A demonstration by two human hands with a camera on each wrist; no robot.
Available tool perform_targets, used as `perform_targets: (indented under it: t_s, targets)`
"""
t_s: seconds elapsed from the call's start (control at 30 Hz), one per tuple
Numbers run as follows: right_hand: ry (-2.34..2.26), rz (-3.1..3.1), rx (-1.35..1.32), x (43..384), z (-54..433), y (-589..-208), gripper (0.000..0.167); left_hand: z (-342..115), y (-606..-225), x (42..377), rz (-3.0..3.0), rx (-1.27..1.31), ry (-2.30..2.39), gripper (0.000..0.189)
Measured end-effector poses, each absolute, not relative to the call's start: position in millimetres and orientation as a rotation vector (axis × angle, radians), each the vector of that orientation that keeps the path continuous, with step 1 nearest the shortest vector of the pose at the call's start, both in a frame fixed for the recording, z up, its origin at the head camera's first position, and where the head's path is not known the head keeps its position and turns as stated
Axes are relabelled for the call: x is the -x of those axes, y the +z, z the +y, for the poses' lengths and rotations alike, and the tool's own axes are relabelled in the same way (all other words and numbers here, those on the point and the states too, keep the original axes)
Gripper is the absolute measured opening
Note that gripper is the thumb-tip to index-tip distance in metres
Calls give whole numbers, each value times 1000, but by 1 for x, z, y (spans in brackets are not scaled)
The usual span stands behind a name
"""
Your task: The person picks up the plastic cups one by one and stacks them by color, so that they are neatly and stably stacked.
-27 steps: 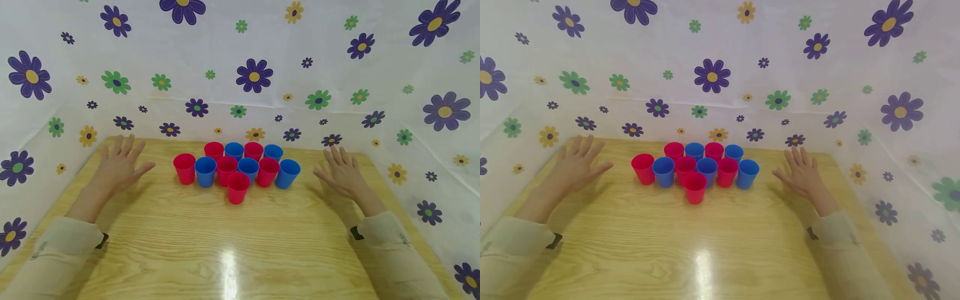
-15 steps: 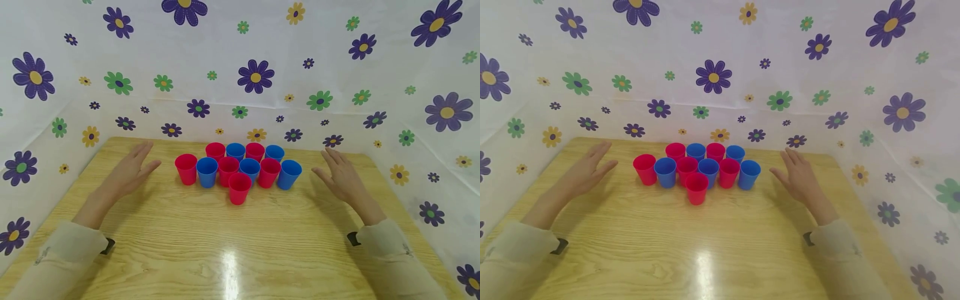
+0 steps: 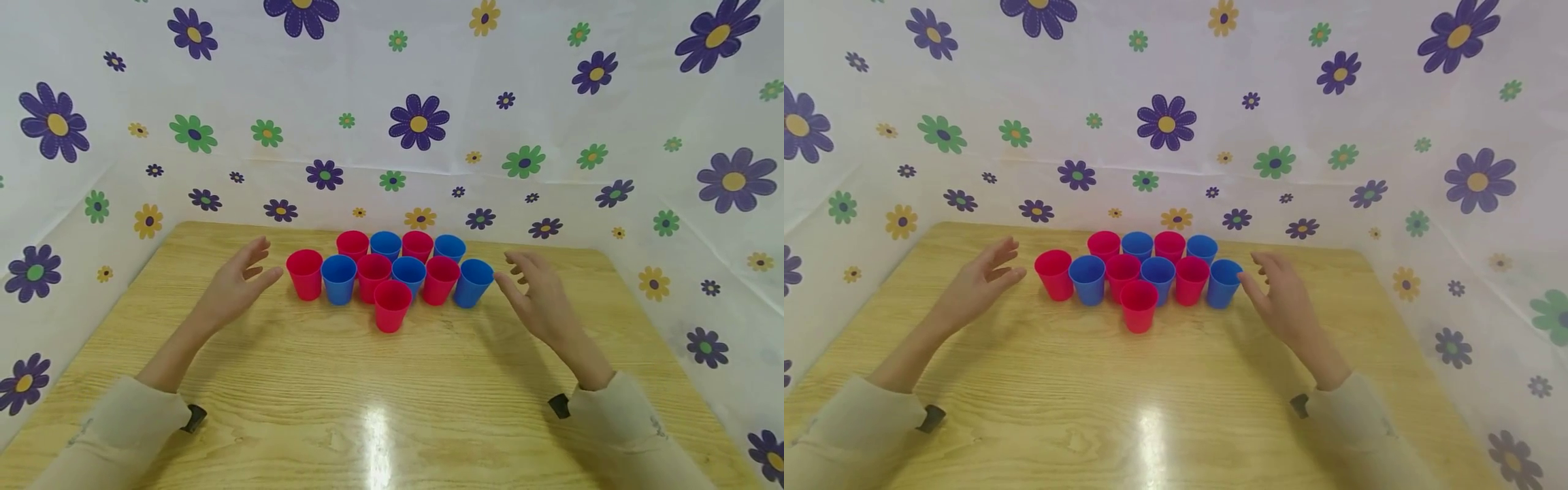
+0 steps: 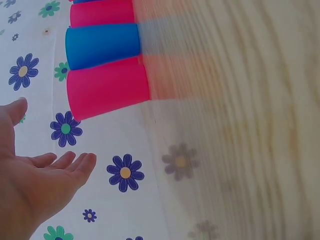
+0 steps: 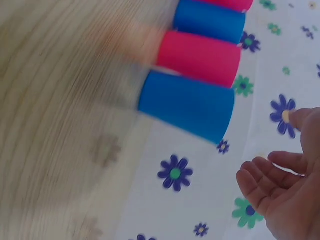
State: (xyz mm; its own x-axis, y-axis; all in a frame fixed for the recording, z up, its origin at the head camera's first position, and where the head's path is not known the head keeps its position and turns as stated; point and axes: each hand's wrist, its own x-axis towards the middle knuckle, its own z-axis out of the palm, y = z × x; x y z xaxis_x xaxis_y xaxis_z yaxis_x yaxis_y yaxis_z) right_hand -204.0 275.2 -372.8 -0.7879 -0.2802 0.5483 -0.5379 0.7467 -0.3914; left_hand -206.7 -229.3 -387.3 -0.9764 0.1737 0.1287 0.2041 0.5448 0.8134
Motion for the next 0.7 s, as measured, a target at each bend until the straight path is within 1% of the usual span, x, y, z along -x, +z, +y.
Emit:
perform_targets:
  t_s: [0.13, 0.37, 0.53, 0.7]
  targets:
    - [791, -2383, -650, 195, 259, -369, 34, -223, -387, 206, -2700, 324, -1546, 80]
    - [904, -2349, -700, 180, 234, -366, 30, -218, -388, 207, -2661, 354, -1615, 77]
    - [958, -2401, -726, 173, 220, -368, 29, -214, -390, 209, -2672, 349, -1625, 77]
    - [1019, -2461, -741, 172, 208, -374, 31, -210, -392, 211, -2719, 318, -1636, 81]
